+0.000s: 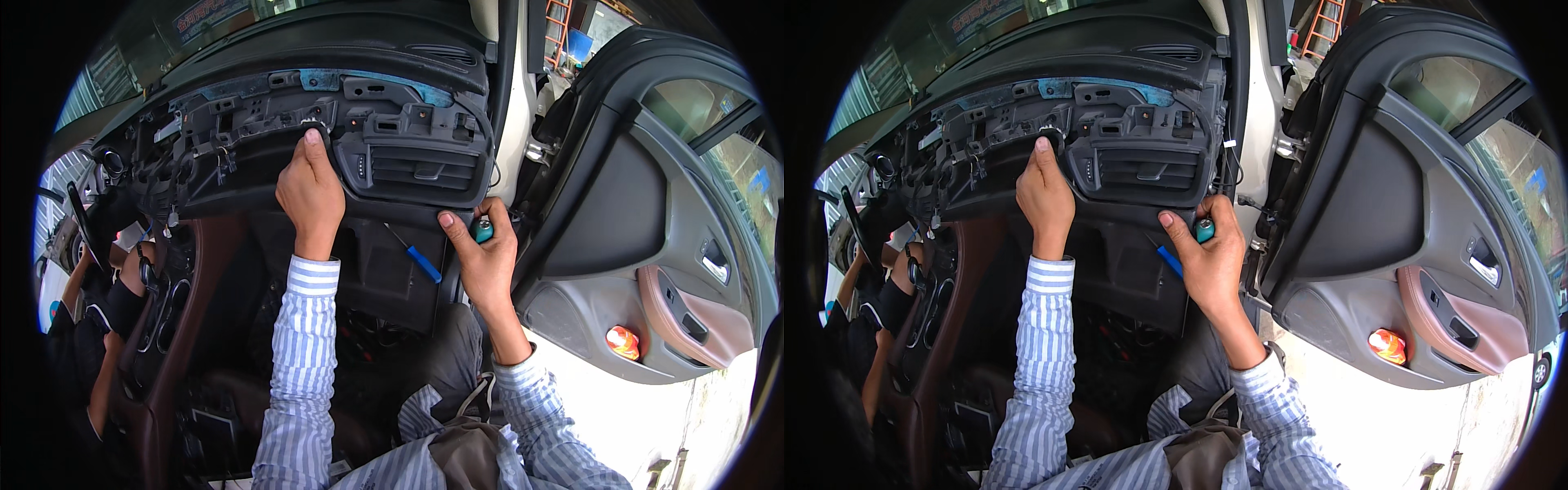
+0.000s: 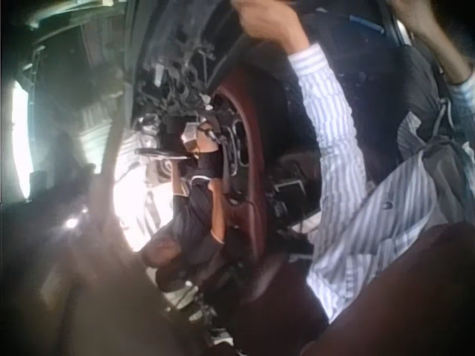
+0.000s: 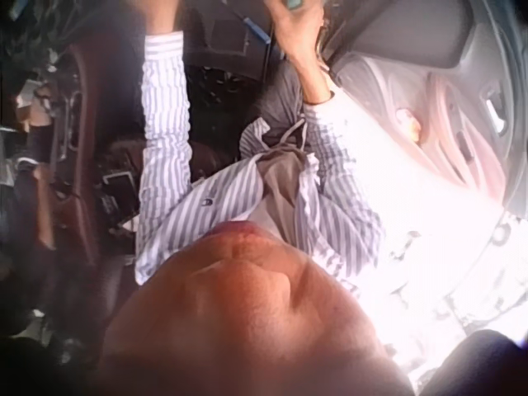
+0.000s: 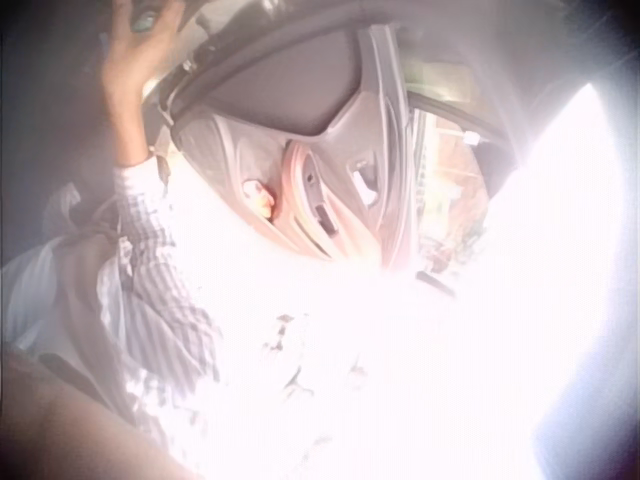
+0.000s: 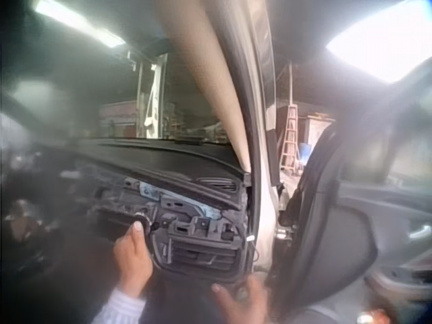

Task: The person installs a car stereo unit into the dashboard of a beige sedan. They use a screwdriver to secure the unit, align the dashboard trim, and connect wiring harnesses. The person works from the passenger side with the door open.

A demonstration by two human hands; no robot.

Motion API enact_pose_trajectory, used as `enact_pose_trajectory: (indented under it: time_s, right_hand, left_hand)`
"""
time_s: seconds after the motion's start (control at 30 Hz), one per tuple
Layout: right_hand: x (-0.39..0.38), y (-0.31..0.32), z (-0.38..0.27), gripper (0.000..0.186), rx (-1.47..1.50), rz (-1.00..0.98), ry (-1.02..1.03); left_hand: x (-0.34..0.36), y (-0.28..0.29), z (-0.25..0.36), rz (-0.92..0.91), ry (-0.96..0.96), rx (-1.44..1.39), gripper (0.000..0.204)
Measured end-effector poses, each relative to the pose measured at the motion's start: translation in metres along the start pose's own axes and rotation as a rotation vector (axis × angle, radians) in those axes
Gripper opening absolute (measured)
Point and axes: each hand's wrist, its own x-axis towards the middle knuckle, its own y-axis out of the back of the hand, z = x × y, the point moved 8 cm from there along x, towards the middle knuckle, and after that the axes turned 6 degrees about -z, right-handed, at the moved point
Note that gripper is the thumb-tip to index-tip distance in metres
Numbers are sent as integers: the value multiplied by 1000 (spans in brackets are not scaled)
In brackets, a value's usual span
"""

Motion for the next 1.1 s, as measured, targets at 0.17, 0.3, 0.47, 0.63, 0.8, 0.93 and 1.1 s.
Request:
enact_pose_trajectory:
  time_s: [0.17,0.3,0.47,0.63,0.8,0.93,1.1]
  right_hand:
    - [-1,0,0,40,38,-3,34]
    - [-2,4,-2,40,16,-42,35]
    - [-10,10,-3,35,-9,-43,69]
    - [-14,27,17,29,259,-60,-41]
    - [-14,29,12,27,173,-143,106]
    - [-16,34,61,23,408,-100,-67]
    - [-32,44,114,18,698,-95,-405]
  left_hand:
    - [-3,-1,-4,40,-37,-17,61]
    - [-2,-2,-4,60,-29,-39,63]
    - [-3,-4,-6,20,-41,11,61]
    - [4,-4,-7,-26,-2,21,63]
    - [6,-11,-11,-57,-42,22,64]
    - [11,1,-15,-51,-142,100,57]
    - [-41,27,50,83,-338,32,39]
